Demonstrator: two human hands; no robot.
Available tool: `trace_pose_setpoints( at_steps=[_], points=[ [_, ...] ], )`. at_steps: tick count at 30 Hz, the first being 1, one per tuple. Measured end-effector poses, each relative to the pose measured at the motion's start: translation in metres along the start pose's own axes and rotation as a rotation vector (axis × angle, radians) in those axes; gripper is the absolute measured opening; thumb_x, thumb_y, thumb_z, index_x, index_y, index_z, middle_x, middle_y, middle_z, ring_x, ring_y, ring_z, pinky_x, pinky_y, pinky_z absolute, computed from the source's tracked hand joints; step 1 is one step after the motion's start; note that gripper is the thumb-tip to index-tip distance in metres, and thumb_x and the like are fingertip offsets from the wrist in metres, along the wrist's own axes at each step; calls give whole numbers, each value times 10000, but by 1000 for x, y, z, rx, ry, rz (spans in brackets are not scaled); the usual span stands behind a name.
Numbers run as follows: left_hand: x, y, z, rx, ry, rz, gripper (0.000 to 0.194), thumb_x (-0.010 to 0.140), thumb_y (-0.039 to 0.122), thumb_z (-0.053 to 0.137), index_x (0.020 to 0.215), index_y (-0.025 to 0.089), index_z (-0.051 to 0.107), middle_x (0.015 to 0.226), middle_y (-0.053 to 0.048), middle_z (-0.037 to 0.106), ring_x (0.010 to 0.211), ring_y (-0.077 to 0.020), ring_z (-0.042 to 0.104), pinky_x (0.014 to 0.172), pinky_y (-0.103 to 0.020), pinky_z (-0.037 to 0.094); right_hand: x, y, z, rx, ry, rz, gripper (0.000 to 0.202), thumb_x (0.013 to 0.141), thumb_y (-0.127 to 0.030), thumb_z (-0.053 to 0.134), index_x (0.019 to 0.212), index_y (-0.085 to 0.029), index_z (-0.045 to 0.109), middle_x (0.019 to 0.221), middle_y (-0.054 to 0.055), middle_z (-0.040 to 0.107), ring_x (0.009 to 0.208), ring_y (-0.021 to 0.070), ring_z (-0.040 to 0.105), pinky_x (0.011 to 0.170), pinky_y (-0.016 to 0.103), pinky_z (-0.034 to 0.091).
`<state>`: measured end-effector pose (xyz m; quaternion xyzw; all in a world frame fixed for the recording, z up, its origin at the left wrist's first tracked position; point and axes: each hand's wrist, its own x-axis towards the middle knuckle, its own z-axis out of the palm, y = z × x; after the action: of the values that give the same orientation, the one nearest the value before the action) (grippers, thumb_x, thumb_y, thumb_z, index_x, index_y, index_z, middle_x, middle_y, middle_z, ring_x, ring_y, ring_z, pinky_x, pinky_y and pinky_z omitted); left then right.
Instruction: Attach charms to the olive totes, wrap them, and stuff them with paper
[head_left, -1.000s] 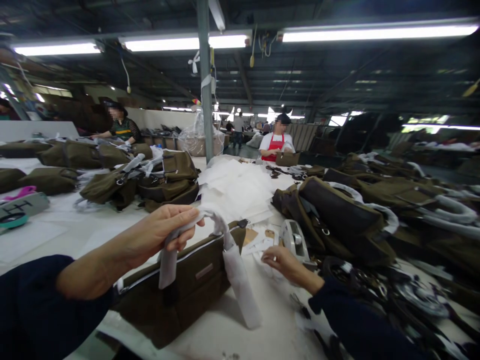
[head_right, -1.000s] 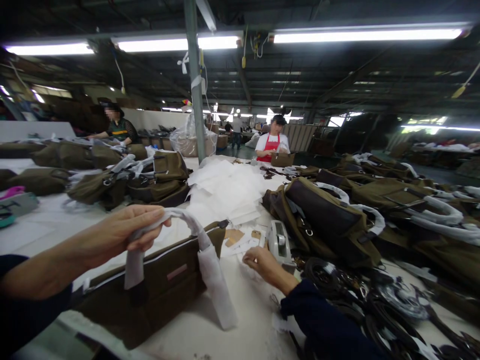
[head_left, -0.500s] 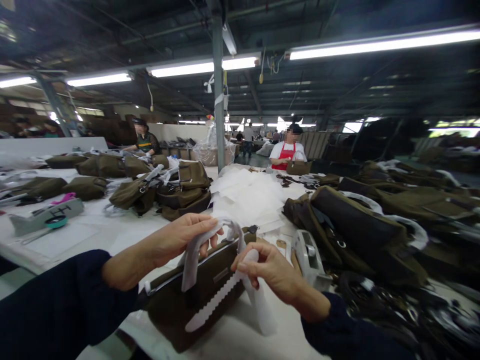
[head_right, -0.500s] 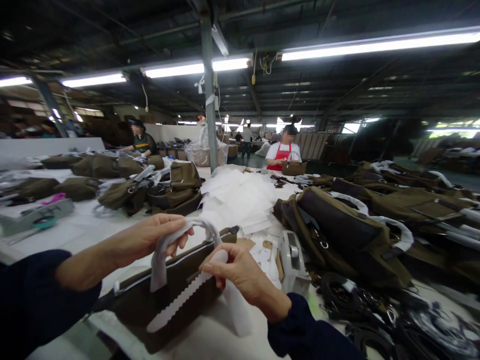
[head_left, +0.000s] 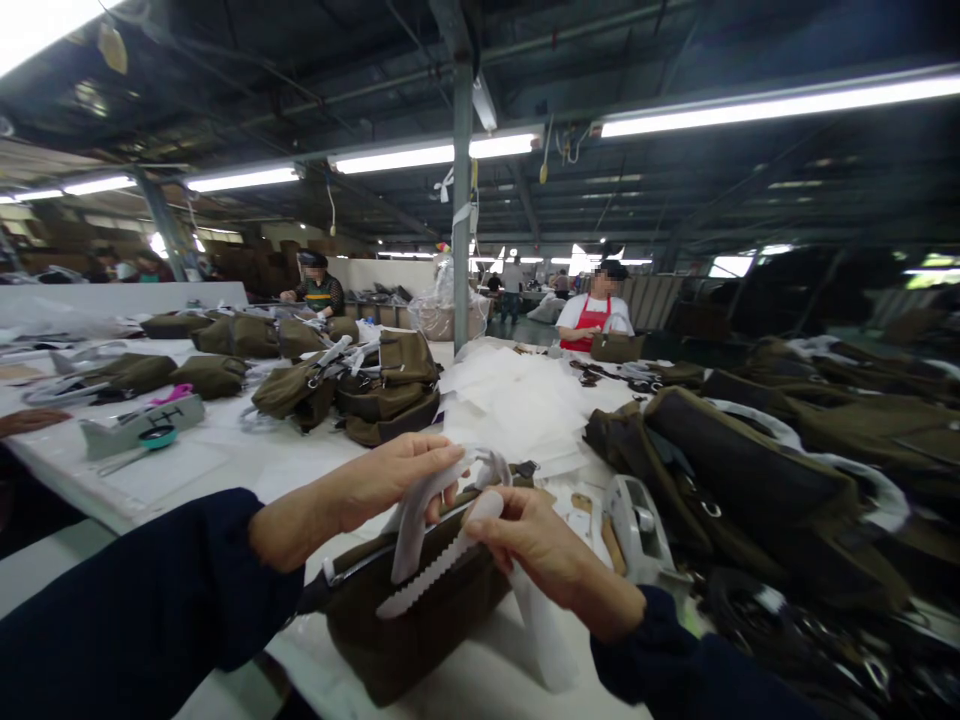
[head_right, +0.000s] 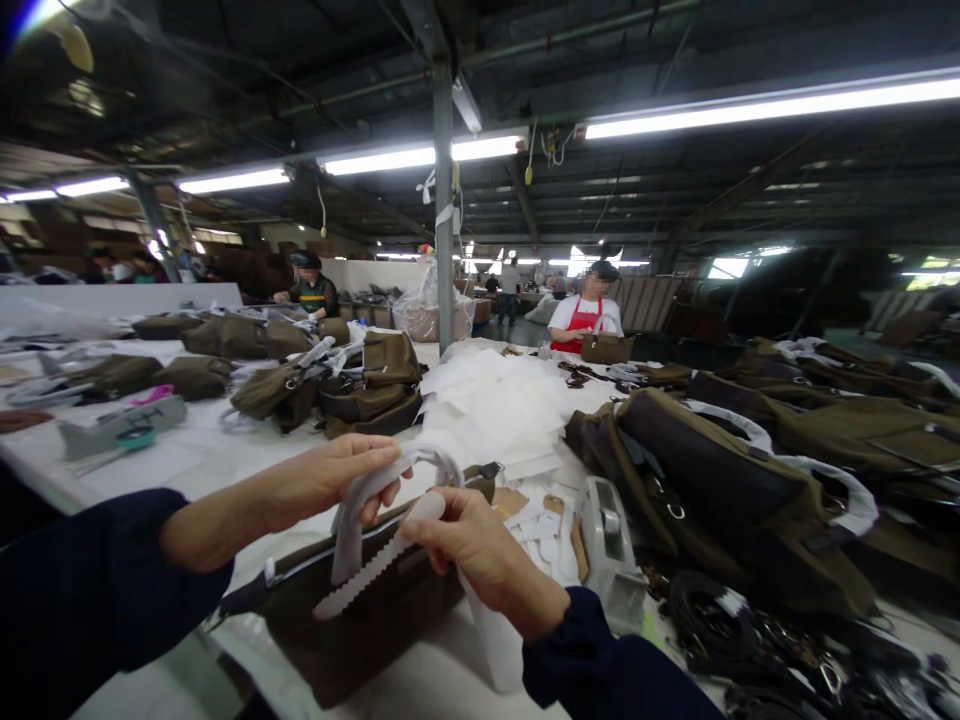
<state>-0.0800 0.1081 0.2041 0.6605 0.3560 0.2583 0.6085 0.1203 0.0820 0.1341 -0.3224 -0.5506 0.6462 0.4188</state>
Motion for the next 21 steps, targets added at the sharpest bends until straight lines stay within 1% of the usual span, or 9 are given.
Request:
trace_pose_setpoints(
  at_steps=[3, 5, 7, 10, 12, 14, 17, 19, 21],
  points=[
    [0, 0, -1, -9, 12, 4, 466, 842, 605, 573, 809, 140, 585, 707, -20, 625, 530, -96, 544, 505, -201, 432, -1, 1, 3, -4, -19, 1, 219, 707, -302, 753, 714, -142, 604, 830, 32, 718, 380, 21, 406, 356, 183, 298],
    [0, -1, -2, 3, 10, 6, 439, 826, 583, 612, 844, 145, 586, 720, -17, 627, 544, -99, 553, 513, -200, 438, -1, 3, 4, 22, -15, -12, 200, 736, -284, 716, 735, -159, 559, 900, 52, 745, 340, 14, 375, 337, 185, 290],
    [0, -3, -3, 12, 6, 3, 419, 821, 565, 631, 868, 151, 580, 743, -16, 631, 552, -96, 555, 520, -198, 441, 1, 6, 5, 21, -13, -32, 173, 777, -289, 673, 779, -168, 549, 805, 37, 746, 315, 18, 346, 326, 182, 282],
    [0, -5, -4, 28, -7, 3, 390, 827, 535, 637, 878, 154, 568, 730, -9, 628, 539, -91, 549, 522, -197, 440, 5, 7, 5, -92, 11, -49, 181, 800, -318, 658, 847, -166, 571, 633, -14, 692, 298, 32, 340, 304, 177, 234],
    [1, -7, -4, 50, 2, 23, 357, 825, 488, 660, 915, 155, 570, 684, 7, 617, 517, -87, 536, 522, -197, 440, 7, 6, 6, -201, 66, -35, 183, 783, -318, 674, 811, -169, 573, 580, -38, 648, 303, 39, 366, 297, 175, 223],
    [2, -7, -2, 78, 6, 37, 342, 812, 441, 688, 962, 152, 585, 636, 22, 601, 497, -86, 516, 504, -193, 427, 9, 4, 7, -289, 73, -12, 180, 785, -311, 667, 731, -167, 574, 534, -50, 594, 315, 45, 387, 303, 178, 244],
    [4, -7, 2, 108, -28, 23, 315, 783, 381, 719, 961, 138, 625, 603, 25, 589, 469, -80, 482, 454, -181, 390, 11, 0, 10, -378, 14, -13, 208, 808, -308, 641, 664, -164, 597, 451, -71, 477, 310, 51, 376, 302, 185, 244],
    [5, -7, 4, 110, -34, 3, 263, 768, 343, 723, 908, 134, 644, 588, 26, 587, 446, -70, 460, 438, -176, 376, 13, -2, 12, -405, -28, -31, 141, 815, -284, 636, 737, -167, 647, 446, -82, 445, 311, 53, 380, 299, 180, 252],
    [7, -7, 5, 104, -16, -9, 205, 759, 313, 716, 839, 137, 647, 576, 26, 591, 432, -63, 450, 435, -172, 370, 12, -5, 14, -390, -82, -32, 93, 814, -264, 648, 820, -174, 673, 472, -82, 464, 328, 51, 399, 310, 168, 281]
  ],
)
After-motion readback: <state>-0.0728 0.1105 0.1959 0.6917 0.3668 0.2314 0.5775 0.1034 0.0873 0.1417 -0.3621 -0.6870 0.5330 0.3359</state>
